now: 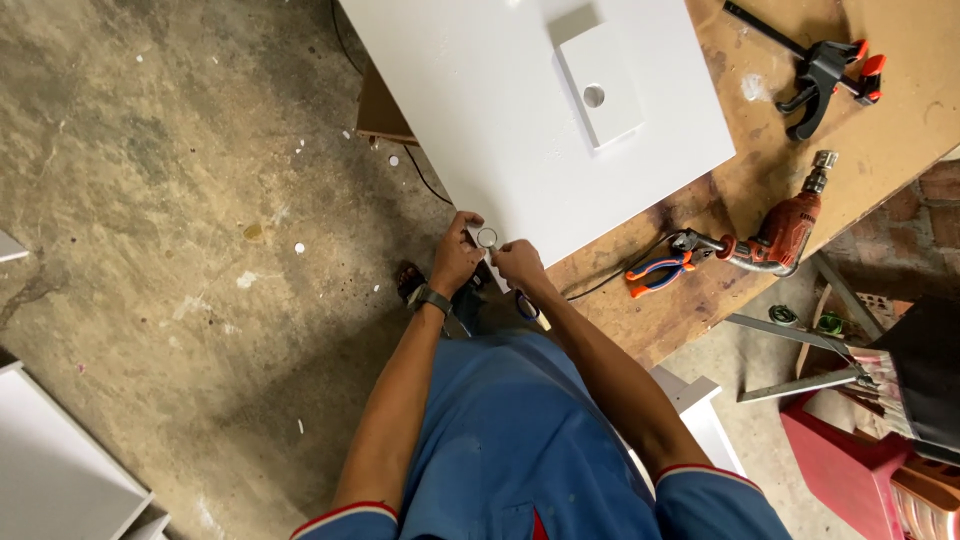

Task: Using a power drill and hole saw to drill holes in white wooden panels, then using pliers and measuring tape to assemble and check the piece.

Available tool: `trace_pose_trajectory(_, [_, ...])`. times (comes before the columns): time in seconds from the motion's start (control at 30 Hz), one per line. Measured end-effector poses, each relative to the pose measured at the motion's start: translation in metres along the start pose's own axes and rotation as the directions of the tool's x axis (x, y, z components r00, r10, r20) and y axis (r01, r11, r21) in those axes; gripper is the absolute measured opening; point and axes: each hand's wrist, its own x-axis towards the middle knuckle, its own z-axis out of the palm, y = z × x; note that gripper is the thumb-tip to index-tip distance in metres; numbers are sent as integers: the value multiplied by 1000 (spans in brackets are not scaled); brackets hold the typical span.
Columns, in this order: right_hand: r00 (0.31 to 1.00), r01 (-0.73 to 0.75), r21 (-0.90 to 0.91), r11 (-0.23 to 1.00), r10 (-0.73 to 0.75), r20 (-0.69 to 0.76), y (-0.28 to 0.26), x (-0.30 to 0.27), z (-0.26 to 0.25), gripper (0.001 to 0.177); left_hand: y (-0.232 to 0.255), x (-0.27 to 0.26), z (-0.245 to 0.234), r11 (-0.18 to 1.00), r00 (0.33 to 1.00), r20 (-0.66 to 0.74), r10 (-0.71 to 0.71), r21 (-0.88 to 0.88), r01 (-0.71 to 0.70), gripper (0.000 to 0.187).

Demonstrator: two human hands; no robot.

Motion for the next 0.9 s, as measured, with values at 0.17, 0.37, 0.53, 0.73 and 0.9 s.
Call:
trace_pose_trajectory(0.17, [967, -159, 285, 945, 90, 240, 38, 37, 6, 32, 7, 1, 1, 996, 996, -22, 85, -21, -86, 50])
trace_pose_trajectory(0.37, [908, -259, 339, 905, 108, 405, 11, 18, -12, 27, 4, 0, 0, 1000, 1000, -24, 18, 20, -17, 48])
trace_pose_trajectory(0.53, [941, -123, 300, 946, 14, 339, 25, 10, -19, 28, 12, -6, -4, 911, 985, -8, 170, 382, -154, 42])
trace_pose_trajectory(0.73, [978, 2, 655, 755, -137, 155, 42, 14, -35, 33, 33, 2, -16, 341, 749, 245, 615, 774, -533, 37])
trace_pose_trajectory(0.9, [995, 86, 459, 884, -98, 2, 46, -6, -47, 32, 21, 28, -11, 302, 766, 459, 451, 729, -615, 29])
